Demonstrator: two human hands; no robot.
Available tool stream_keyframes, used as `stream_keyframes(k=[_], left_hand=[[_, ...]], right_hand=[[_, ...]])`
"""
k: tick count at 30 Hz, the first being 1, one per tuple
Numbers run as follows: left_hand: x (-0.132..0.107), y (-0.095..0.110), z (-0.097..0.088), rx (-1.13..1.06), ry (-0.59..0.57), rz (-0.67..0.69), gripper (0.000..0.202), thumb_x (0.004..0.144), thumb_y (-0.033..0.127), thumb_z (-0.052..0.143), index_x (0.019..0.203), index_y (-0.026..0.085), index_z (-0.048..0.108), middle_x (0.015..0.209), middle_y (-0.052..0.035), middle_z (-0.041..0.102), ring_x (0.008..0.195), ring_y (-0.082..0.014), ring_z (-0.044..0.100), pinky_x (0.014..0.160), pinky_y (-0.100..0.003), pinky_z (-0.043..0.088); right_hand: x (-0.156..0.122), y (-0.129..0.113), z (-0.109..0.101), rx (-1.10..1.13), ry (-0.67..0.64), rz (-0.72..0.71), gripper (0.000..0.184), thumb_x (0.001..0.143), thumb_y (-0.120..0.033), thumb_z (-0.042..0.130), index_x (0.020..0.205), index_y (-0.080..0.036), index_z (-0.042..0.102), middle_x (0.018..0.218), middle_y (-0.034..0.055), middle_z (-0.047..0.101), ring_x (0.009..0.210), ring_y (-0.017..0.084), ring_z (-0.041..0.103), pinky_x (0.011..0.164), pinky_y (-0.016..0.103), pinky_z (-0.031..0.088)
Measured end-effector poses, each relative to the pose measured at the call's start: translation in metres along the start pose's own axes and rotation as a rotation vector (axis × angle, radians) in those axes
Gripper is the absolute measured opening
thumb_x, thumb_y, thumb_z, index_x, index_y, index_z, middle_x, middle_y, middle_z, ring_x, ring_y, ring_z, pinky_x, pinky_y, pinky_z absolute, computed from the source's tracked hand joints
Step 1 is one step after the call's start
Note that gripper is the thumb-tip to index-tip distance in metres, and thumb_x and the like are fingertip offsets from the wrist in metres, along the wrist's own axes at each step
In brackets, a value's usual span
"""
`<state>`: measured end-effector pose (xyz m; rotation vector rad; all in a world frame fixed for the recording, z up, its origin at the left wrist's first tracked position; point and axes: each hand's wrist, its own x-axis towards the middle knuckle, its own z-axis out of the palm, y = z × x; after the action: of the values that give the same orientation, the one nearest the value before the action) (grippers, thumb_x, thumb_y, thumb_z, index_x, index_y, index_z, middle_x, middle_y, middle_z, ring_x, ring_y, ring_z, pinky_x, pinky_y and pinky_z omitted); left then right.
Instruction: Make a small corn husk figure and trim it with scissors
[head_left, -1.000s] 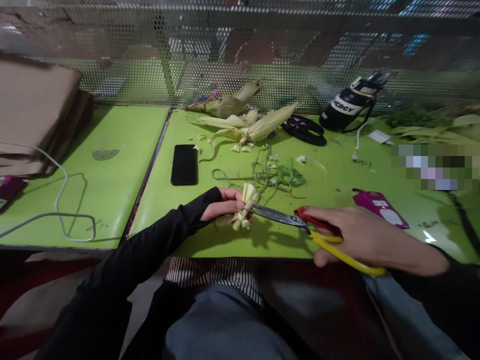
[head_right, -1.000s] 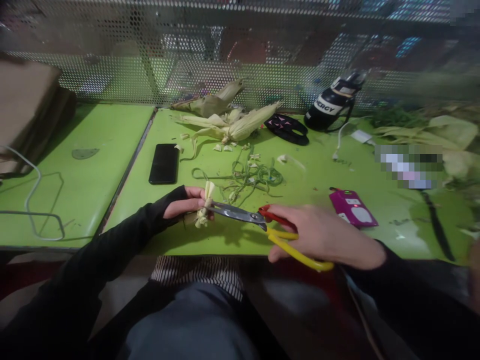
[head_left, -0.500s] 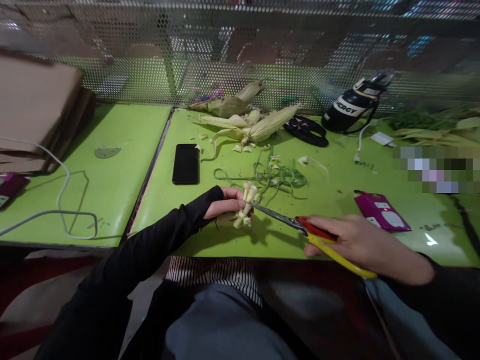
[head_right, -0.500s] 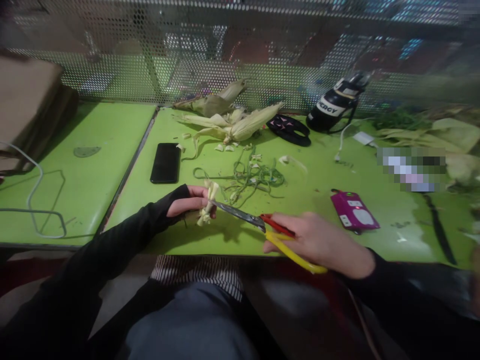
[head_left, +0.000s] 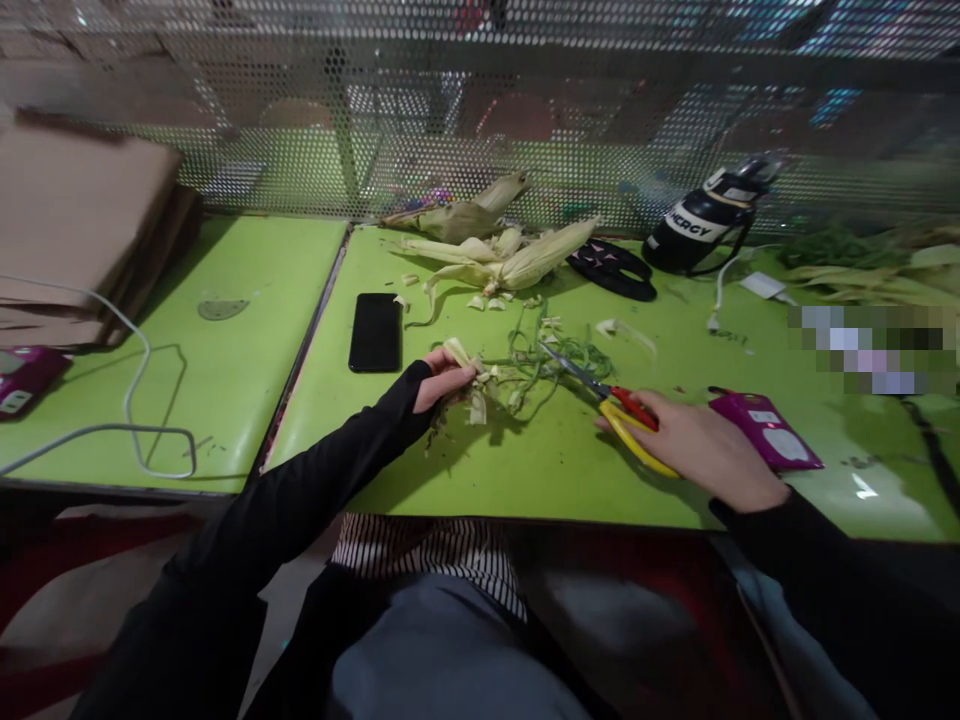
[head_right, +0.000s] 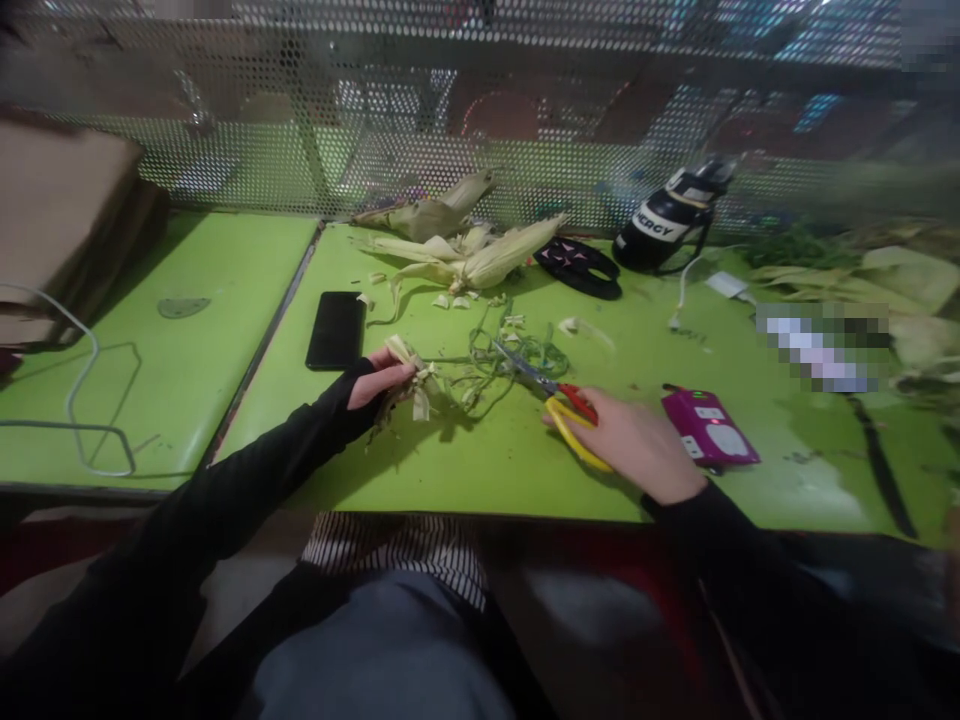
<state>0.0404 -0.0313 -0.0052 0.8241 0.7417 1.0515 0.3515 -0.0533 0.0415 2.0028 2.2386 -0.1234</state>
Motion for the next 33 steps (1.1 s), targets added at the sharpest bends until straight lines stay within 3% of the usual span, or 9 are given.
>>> stream_keyframes(k=[4,8,11,13,18,25,33], left_hand=[[0.008,-0.008,-0.002,-0.099,0.067,0.046,0.027,0.068,0.024,0.081,0.077,0.017,0.058,0.068,0.0019,0.064,0.057,-0.0090,0.060,0.065,-0.027,0.055],[0.009,-0.010,0.002,-0.183,0.150,0.067,0.028,0.069,0.018,0.079,0.081,0.017,0.053,0.070,0.0026,0.063,0.064,-0.0116,0.064,0.068,-0.030,0.057],[0.009,-0.010,0.005,-0.189,0.164,0.103,0.030,0.069,0.016,0.077,0.089,0.017,0.055,0.076,0.0019,0.065,0.066,-0.0120,0.064,0.066,-0.028,0.056],[0.009,-0.009,0.007,-0.178,0.166,0.113,0.028,0.070,0.017,0.076,0.090,0.017,0.057,0.077,0.0011,0.065,0.066,-0.0117,0.064,0.065,-0.028,0.055],[0.006,-0.005,0.011,-0.136,0.234,0.141,0.025,0.068,0.018,0.076,0.083,0.016,0.056,0.076,0.0001,0.065,0.067,-0.0116,0.063,0.065,-0.028,0.055],[0.001,-0.002,0.010,0.046,0.274,0.307,0.024,0.070,0.019,0.075,0.084,0.016,0.056,0.088,-0.0041,0.070,0.070,-0.0116,0.064,0.061,-0.024,0.053],[-0.002,-0.003,0.014,0.106,0.247,0.430,0.028,0.068,0.025,0.079,0.084,0.017,0.056,0.088,-0.0043,0.070,0.070,-0.0105,0.064,0.065,-0.024,0.053]], right_hand=[[0.015,0.012,0.007,-0.008,0.067,0.133,0.077,0.085,-0.081,0.024,0.093,-0.015,0.063,0.072,0.0145,0.066,0.055,0.024,0.057,0.050,0.030,0.034],[0.010,0.006,0.014,0.357,0.076,0.125,0.065,0.076,-0.083,0.043,0.083,-0.021,0.058,0.072,0.0105,0.063,0.060,0.022,0.056,0.054,0.032,0.039],[-0.008,-0.015,0.023,0.830,-0.147,0.036,0.063,0.071,-0.080,0.056,0.093,-0.021,0.057,0.072,0.0034,0.057,0.057,0.016,0.052,0.052,0.029,0.041],[-0.021,-0.031,0.026,1.002,-0.314,-0.011,0.064,0.070,-0.080,0.058,0.098,-0.021,0.054,0.068,-0.0021,0.048,0.052,0.011,0.044,0.048,0.026,0.039],[-0.050,-0.064,0.017,1.168,-0.450,-0.084,0.061,0.079,-0.080,0.049,0.095,-0.021,0.046,0.067,-0.0047,0.043,0.051,0.009,0.039,0.052,0.026,0.040],[-0.064,-0.072,0.013,1.302,-0.600,-0.132,0.059,0.087,-0.076,0.038,0.097,-0.018,0.048,0.062,-0.0049,0.045,0.049,0.009,0.041,0.052,0.026,0.040],[-0.063,-0.079,0.019,1.446,-0.582,-0.208,0.051,0.094,-0.067,0.035,0.097,-0.019,0.050,0.062,-0.0050,0.046,0.049,0.009,0.042,0.052,0.026,0.039]])
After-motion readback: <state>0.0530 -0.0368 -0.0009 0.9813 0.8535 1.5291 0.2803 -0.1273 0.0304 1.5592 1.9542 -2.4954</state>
